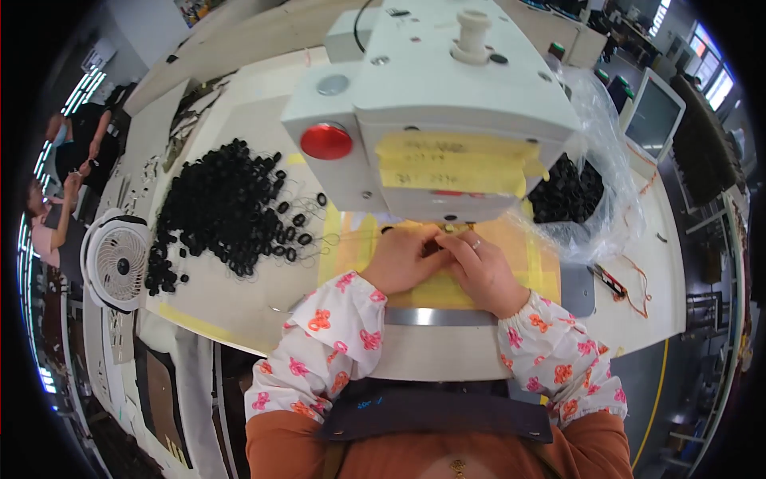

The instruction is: The recorder is using a specialized sewing machine to attach black plastic components to leather straps in a workshop environment.

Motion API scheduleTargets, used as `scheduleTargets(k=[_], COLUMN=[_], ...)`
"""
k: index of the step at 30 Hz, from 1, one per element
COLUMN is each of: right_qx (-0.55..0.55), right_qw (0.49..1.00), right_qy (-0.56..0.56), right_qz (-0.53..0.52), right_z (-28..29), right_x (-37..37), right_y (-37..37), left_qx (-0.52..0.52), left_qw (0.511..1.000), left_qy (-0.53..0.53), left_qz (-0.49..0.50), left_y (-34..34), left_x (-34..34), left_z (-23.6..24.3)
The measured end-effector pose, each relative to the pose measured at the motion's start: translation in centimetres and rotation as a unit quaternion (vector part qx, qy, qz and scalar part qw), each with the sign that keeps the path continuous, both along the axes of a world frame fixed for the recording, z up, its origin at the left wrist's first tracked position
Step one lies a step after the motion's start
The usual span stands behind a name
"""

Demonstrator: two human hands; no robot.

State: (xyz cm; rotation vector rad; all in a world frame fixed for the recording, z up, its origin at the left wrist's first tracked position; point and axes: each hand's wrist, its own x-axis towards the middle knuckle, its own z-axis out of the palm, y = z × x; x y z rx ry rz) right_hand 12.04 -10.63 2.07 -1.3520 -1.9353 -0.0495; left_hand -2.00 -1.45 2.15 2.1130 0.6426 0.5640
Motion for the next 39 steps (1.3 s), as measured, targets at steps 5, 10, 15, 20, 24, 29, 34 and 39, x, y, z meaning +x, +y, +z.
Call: scheduleTargets(k=[5, 10, 15, 20, 24, 29, 34, 39], right_qx=[-0.003, 0.02, -0.024, -0.001, 0.007, 0.007, 0.026, 0.025], right_qw=[1.0, 0.999, 0.998, 0.997, 0.997, 0.998, 0.998, 0.997], right_qy=[-0.025, -0.034, 0.054, 0.076, 0.08, 0.055, 0.025, 0.047], right_qz=[0.002, 0.0, -0.004, 0.002, 0.009, 0.011, 0.06, 0.054], right_z=[0.3, 0.5, 0.2, 0.1, 0.1, 0.5, 0.3, 0.1], right_x=[-0.3, -0.2, 0.2, 0.3, 0.3, 0.0, 0.3, 0.4], right_y=[-0.9, -0.7, -0.4, -0.3, -0.4, -0.5, -0.4, -0.3], left_qx=[0.031, 0.022, -0.024, -0.073, -0.067, -0.116, -0.084, -0.131], left_qw=[0.999, 0.999, 0.999, 0.994, 0.994, 0.985, 0.986, 0.979], left_qy=[-0.012, -0.009, -0.021, 0.004, 0.038, 0.045, 0.055, 0.009], left_qz=[-0.04, -0.023, -0.018, -0.08, -0.075, -0.115, -0.13, -0.154], left_y=[-0.4, -0.4, 0.5, 1.1, 0.4, 1.0, 1.3, 1.4], left_x=[-0.4, -0.6, -0.3, -0.5, -0.5, -0.8, -1.0, -1.0], left_z=[-1.0, -0.3, -0.4, -0.5, 0.5, 0.5, 0.2, 0.1])
